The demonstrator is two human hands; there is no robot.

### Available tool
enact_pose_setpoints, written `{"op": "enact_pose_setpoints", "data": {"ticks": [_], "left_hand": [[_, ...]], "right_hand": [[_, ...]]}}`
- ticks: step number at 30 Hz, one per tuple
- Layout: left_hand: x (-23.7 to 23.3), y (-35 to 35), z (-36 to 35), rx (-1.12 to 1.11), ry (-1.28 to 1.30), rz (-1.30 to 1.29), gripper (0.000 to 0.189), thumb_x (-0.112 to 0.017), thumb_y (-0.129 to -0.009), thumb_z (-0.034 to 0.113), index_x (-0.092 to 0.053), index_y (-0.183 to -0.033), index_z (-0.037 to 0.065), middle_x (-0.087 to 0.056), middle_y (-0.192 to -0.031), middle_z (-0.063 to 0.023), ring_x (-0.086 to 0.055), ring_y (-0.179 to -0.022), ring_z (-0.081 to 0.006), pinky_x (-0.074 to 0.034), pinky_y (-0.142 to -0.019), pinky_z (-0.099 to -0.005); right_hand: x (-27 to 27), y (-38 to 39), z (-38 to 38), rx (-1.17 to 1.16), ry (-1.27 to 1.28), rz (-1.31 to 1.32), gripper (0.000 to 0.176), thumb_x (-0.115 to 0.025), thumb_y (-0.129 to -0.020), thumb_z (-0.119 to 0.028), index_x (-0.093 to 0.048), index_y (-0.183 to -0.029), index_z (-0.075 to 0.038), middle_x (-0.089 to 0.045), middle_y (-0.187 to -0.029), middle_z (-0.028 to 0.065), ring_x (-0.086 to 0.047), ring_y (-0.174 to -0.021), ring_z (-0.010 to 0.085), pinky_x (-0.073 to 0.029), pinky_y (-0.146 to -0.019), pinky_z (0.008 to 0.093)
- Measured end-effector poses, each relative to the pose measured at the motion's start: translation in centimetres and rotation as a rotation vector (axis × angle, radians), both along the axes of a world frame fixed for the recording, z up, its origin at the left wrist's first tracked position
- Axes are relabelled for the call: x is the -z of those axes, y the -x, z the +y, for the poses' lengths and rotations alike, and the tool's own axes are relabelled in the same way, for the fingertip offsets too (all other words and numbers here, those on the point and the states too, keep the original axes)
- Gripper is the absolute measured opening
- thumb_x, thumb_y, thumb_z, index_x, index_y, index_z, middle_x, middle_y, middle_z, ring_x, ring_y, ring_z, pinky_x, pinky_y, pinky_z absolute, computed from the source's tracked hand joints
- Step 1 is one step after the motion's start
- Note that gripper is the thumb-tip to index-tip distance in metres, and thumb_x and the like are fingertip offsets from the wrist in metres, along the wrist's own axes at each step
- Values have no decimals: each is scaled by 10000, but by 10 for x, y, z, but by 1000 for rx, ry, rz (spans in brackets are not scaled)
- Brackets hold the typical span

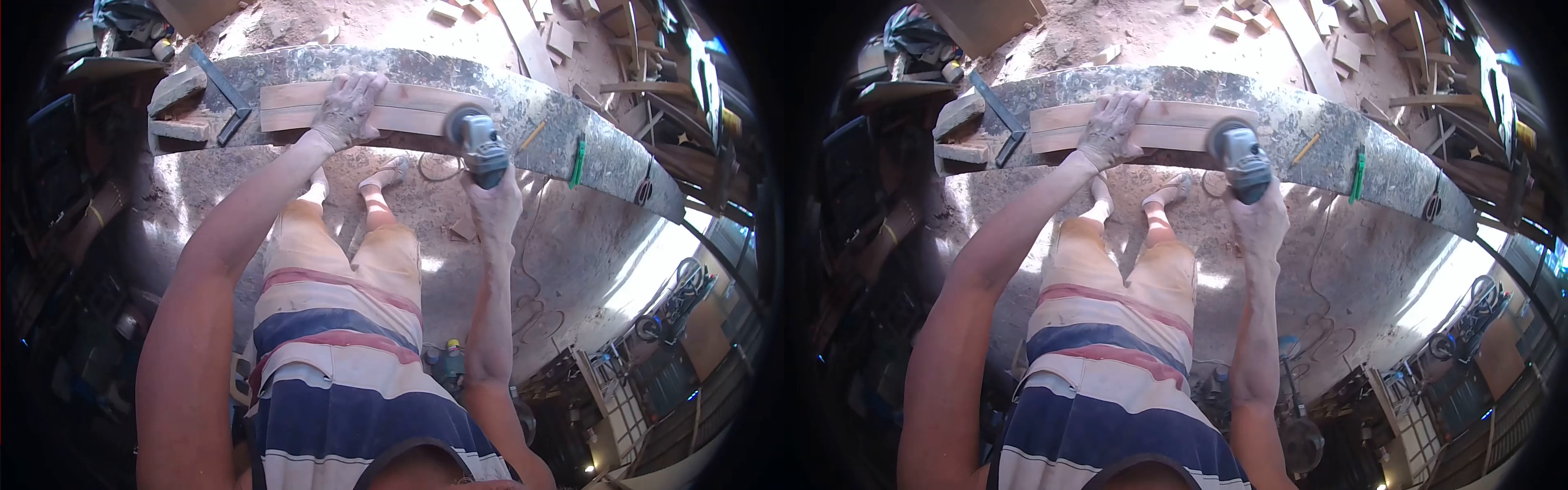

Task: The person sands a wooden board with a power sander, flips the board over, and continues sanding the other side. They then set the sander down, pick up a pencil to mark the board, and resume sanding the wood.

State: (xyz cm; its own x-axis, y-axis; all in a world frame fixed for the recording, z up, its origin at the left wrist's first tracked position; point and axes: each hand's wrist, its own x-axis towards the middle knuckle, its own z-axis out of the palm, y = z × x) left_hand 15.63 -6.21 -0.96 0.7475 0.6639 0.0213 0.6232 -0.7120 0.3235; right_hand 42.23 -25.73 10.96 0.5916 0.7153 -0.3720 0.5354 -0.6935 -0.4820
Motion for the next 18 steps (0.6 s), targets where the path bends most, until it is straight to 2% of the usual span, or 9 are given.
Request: {"op": "enact_pose_setpoints", "data": {"ticks": [3,9,12,18], "left_hand": [[1,0,0,-2,-1,-12,1138,-1017,-598,357,-495,-1575,99,-640,-1487,-125,-626,-1406,-299,-458,-1188,-472],[1,-1,0,4,-26,5,1148,-1025,-583,375,-502,-1568,101,-640,-1477,-118,-628,-1399,-294,-463,-1181,-469],[3,-1,0,-5,8,-48,1159,-1008,-591,315,-483,-1600,90,-631,-1483,-136,-623,-1404,-324,-454,-1185,-490],[3,0,0,-7,27,-38,1160,-1009,-588,321,-484,-1596,88,-630,-1483,-133,-618,-1411,-322,-452,-1189,-492]], "right_hand": [[-3,-7,5,67,79,-71,586,-901,-882,-404,-703,-1295,-38,-821,-1112,247,-807,-1063,470,-614,-944,562],[-2,2,21,-35,11,7,584,-897,-879,-408,-698,-1285,-37,-820,-1117,246,-806,-1069,468,-611,-941,566],[2,-8,15,21,19,-14,565,-897,-882,-403,-696,-1267,-41,-818,-1107,245,-803,-1058,471,-611,-937,565],[-8,-21,14,47,114,-147,577,-904,-881,-406,-698,-1265,-28,-818,-1104,240,-805,-1055,466,-613,-942,560]]}}
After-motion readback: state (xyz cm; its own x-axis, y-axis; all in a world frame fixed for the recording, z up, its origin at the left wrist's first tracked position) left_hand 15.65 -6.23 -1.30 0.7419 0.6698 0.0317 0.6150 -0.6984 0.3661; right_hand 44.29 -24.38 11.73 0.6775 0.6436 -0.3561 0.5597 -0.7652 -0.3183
